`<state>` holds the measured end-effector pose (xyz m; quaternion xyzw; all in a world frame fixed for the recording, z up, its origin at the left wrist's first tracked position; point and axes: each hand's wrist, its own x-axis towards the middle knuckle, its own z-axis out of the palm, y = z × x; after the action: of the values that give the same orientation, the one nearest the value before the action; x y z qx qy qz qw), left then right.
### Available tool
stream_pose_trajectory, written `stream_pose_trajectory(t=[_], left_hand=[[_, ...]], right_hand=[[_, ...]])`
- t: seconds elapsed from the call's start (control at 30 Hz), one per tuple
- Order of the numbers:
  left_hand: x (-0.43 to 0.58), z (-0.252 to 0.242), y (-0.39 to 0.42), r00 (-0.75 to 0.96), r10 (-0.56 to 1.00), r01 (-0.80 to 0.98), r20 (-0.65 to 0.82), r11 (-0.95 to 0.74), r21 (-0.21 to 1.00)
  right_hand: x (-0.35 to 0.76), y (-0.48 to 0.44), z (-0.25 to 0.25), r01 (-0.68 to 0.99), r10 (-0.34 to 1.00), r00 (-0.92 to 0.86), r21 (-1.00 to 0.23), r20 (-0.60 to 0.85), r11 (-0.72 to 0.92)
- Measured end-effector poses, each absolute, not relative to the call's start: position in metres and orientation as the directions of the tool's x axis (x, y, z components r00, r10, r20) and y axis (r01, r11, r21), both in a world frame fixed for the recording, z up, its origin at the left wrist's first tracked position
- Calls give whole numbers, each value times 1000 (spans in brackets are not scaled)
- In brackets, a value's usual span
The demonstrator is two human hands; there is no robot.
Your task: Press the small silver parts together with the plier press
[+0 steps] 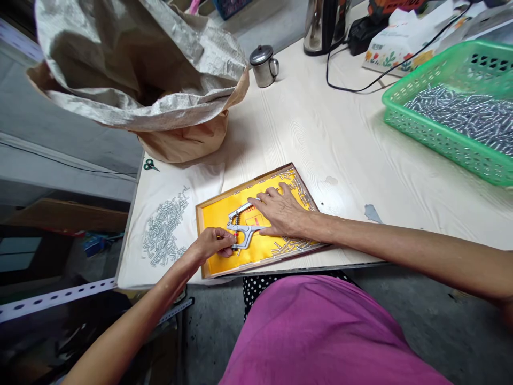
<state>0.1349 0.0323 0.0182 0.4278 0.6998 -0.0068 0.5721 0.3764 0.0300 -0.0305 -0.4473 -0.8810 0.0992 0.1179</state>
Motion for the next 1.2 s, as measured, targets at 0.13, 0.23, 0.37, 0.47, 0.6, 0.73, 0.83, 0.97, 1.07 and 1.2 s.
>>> stream_pose_trajectory(t=[0.13,0.23,0.37,0.47,0.6,0.73,0.83,0.97,1.07,1.2], left_hand=[[135,18,31,20,593,612,-805,629,478],[134,18,29,17,596,611,-803,629,480],[131,16,27,38,608,609,-793,615,501],[128,13,27,72,612,615,-788,594,518],[125,10,27,96,617,613,-781,582,535],[124,6,25,97,640,605,-762,570,556],[122,3,23,114,656,616,-746,543,571],[117,0,21,190,670,668,-718,448,594],[113,0,19,226,682,709,-696,374,598],[109,0,14,226,686,753,-692,328,570]], right_hand=[[377,30,-30,744,801,-586,-309,121,592],[377,29,-30,731,796,-591,-330,131,597],[377,27,-31,720,796,-581,-348,170,600],[376,29,-35,708,796,-573,-370,196,601],[377,37,-42,678,801,-555,-435,225,592],[376,50,-43,758,846,-501,-381,181,530],[373,55,-43,772,839,-514,-329,180,543],[373,50,-48,750,816,-540,-323,207,577],[375,43,-55,738,801,-548,-310,242,599],[373,32,-57,739,792,-553,-286,259,610]])
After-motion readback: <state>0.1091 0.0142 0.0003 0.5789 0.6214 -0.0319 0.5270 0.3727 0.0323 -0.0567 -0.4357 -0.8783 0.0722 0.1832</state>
